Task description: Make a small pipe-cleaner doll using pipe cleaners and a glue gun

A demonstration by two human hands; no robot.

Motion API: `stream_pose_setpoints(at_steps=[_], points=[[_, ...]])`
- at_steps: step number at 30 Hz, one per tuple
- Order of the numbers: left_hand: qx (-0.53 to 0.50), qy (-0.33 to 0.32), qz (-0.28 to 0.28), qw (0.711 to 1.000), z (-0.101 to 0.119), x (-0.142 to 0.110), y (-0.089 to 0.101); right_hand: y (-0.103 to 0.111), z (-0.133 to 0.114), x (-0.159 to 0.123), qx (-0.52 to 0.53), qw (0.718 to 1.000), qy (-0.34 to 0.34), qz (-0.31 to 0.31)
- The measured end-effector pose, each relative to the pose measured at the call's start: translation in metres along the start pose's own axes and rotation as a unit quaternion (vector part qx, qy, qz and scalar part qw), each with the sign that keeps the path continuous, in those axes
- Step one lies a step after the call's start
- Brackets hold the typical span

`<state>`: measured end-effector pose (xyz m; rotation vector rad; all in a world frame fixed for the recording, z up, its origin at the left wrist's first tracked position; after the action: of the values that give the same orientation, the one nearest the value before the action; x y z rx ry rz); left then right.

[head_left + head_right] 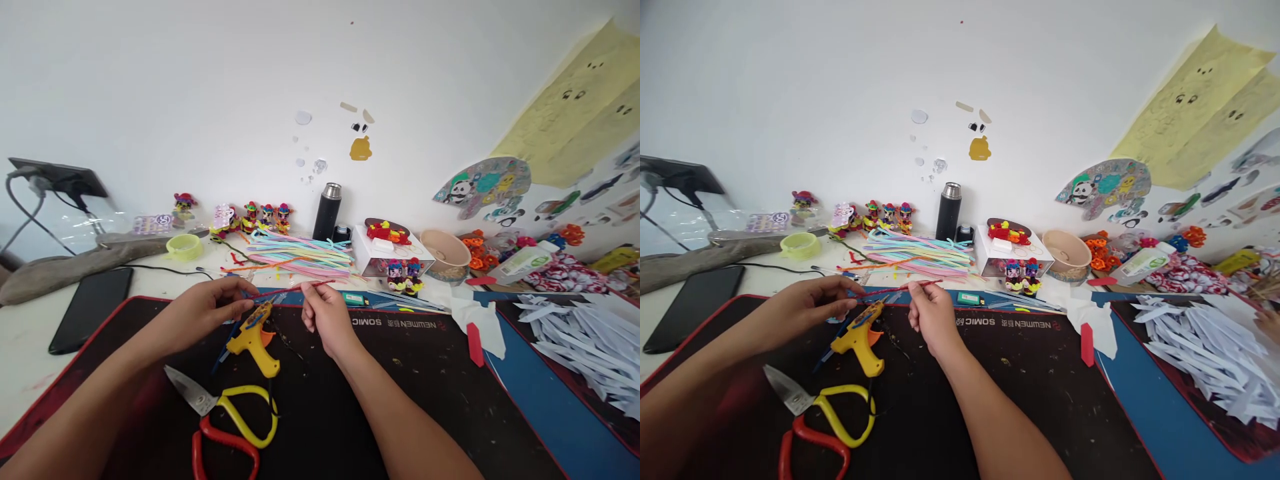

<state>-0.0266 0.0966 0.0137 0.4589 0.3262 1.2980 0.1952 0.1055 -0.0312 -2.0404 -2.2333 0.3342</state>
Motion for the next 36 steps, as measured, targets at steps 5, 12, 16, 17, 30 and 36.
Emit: stream_pose_setpoints(at_steps=[5, 12, 16, 17, 30, 36], points=[[-0.129, 0.032, 0.061, 0.989, -0.004, 0.001, 0.031, 0.012, -0.007, 0.003, 0.065, 0.996, 0.006, 0.059], [-0.378, 0.021, 0.322, 0.868, -0.029, -0.005, 0.088, 0.020, -0.009, 0.005, 0.121, 0.989, 0.001, 0.090], [-0.363, 0.051, 0.279, 0.888, -0.036, 0.001, 0.079, 0.023, -0.009, 0.007, 0.150, 0.984, -0.013, 0.100], [-0.352, 0.057, 0.265, 0.896, -0.035, 0.002, 0.074, 0.023, -0.009, 0.008, 0.157, 0.983, -0.015, 0.099], [-0.213, 0.013, 0.013, 0.977, 0.022, 0.001, -0.047, -0.007, 0.007, -0.005, 0.125, 0.991, -0.036, 0.016], [-0.216, 0.010, 0.075, 0.973, 0.010, 0.001, -0.046, -0.026, 0.015, -0.013, 0.033, 0.997, -0.030, -0.058]])
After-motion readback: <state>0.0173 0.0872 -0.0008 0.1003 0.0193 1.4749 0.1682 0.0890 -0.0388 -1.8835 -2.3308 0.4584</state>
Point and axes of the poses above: each hand's wrist, its own x-axis towards the middle knuckle, its own y-axis out of the back of the hand, z = x × y, the point moved 7 cm from there along x, towards the middle knuckle, and after that the axes turned 1 degree about z, right-handed, at the moved point
